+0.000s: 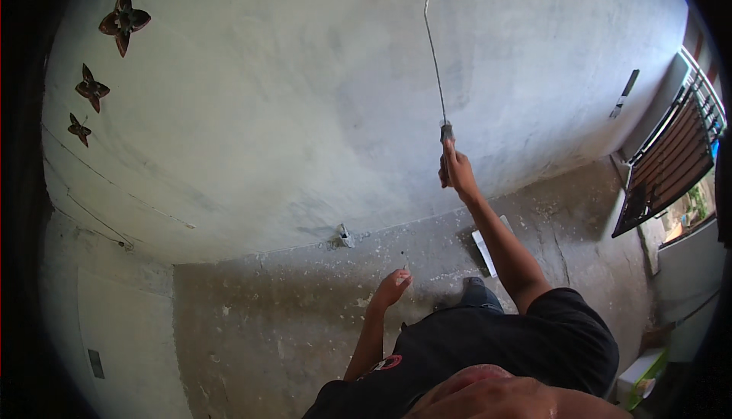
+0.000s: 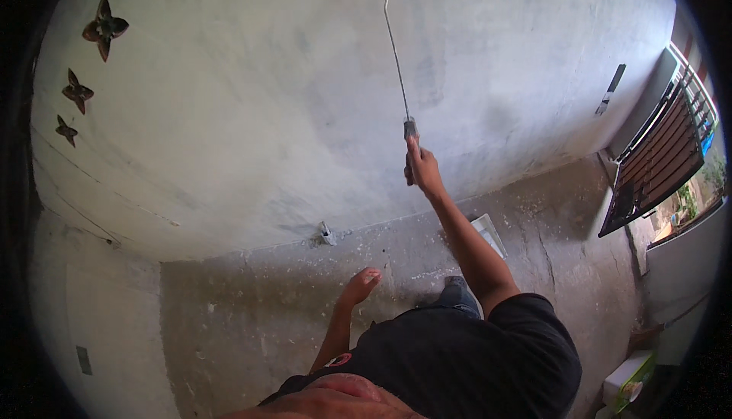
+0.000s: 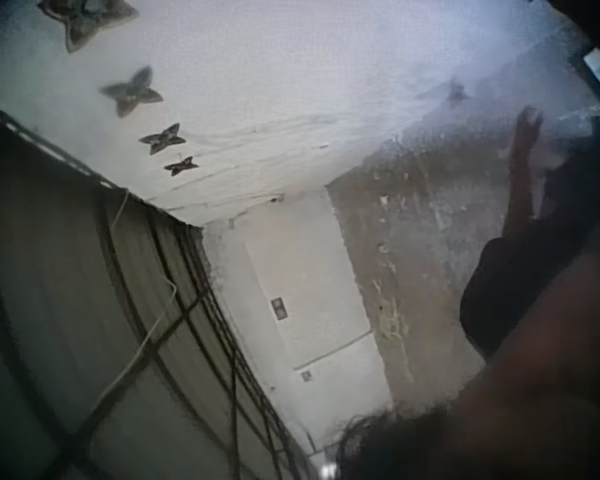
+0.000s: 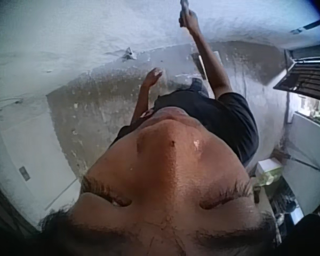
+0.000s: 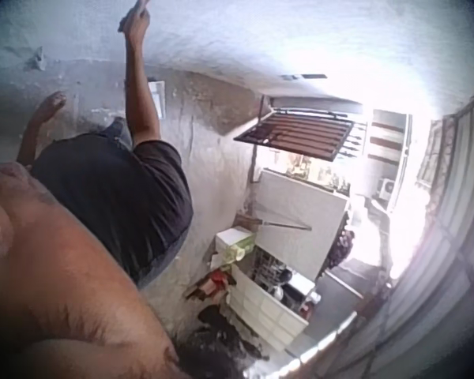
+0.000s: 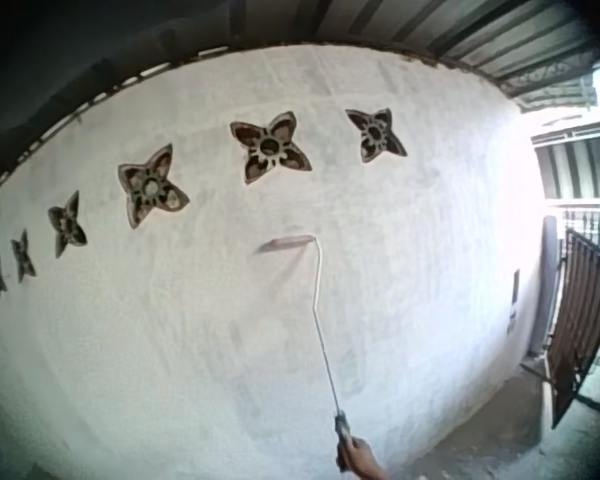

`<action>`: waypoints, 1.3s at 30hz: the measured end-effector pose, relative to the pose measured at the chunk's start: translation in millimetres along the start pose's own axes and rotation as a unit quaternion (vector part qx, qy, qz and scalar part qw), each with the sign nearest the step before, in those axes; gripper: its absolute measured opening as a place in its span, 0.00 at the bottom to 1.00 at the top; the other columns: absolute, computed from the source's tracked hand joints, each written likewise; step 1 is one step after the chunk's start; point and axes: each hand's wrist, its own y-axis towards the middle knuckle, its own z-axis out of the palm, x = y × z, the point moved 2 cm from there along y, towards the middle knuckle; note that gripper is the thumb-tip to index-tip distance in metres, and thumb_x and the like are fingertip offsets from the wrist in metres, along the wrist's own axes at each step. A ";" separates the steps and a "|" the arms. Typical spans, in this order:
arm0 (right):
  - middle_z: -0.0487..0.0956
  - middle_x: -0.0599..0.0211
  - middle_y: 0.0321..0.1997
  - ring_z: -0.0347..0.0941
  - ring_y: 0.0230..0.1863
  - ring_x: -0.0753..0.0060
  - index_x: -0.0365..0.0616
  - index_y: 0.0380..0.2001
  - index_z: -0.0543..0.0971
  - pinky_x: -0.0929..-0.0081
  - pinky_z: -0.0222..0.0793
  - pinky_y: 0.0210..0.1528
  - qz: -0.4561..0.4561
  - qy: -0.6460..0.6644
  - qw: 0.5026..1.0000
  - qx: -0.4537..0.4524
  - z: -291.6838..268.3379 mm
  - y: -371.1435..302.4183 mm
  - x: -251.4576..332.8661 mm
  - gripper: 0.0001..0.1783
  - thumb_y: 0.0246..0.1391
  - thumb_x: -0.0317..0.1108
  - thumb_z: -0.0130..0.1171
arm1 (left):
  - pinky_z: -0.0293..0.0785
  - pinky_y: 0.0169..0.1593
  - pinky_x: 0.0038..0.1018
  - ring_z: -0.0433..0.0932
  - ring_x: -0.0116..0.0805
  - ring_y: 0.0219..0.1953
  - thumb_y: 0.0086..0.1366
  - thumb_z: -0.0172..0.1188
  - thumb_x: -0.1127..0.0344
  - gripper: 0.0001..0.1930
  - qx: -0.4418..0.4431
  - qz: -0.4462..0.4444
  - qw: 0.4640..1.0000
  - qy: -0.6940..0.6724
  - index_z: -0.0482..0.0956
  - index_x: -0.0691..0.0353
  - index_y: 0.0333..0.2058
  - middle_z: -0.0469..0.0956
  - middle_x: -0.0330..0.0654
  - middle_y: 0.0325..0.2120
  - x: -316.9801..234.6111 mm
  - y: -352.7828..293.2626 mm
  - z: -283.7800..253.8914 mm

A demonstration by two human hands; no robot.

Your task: The person is painting a wall using a paint roller.

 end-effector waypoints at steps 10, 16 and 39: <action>0.63 0.73 0.08 0.62 0.08 0.76 0.50 0.11 0.64 0.73 0.57 0.11 0.224 -0.126 0.966 0.010 -71.7 -127.4 -264.8 0.35 0.54 0.70 0.46 | 0.71 0.51 0.32 0.78 0.37 0.47 0.64 0.57 0.50 0.22 -0.022 -0.052 0.996 -0.069 0.74 0.62 0.49 0.79 0.46 0.43 49.8 -46.2 23.3; 0.63 0.74 0.10 0.61 0.08 0.77 0.51 0.13 0.64 0.75 0.57 0.12 0.244 -0.032 0.969 -0.008 -56.2 -141.2 -242.2 0.34 0.53 0.69 0.49 | 0.71 0.52 0.32 0.77 0.37 0.48 0.65 0.57 0.51 0.22 0.014 -0.074 0.996 -0.048 0.75 0.62 0.48 0.78 0.45 0.45 53.9 -47.9 27.1; 0.64 0.71 0.09 0.63 0.09 0.75 0.48 0.13 0.67 0.73 0.57 0.13 0.230 -0.106 0.965 -0.074 -88.8 -173.2 -251.9 0.34 0.58 0.66 0.45 | 0.71 0.50 0.30 0.77 0.35 0.46 0.64 0.59 0.57 0.18 0.028 -0.040 0.993 -0.103 0.73 0.64 0.47 0.79 0.45 0.42 50.3 -41.3 52.9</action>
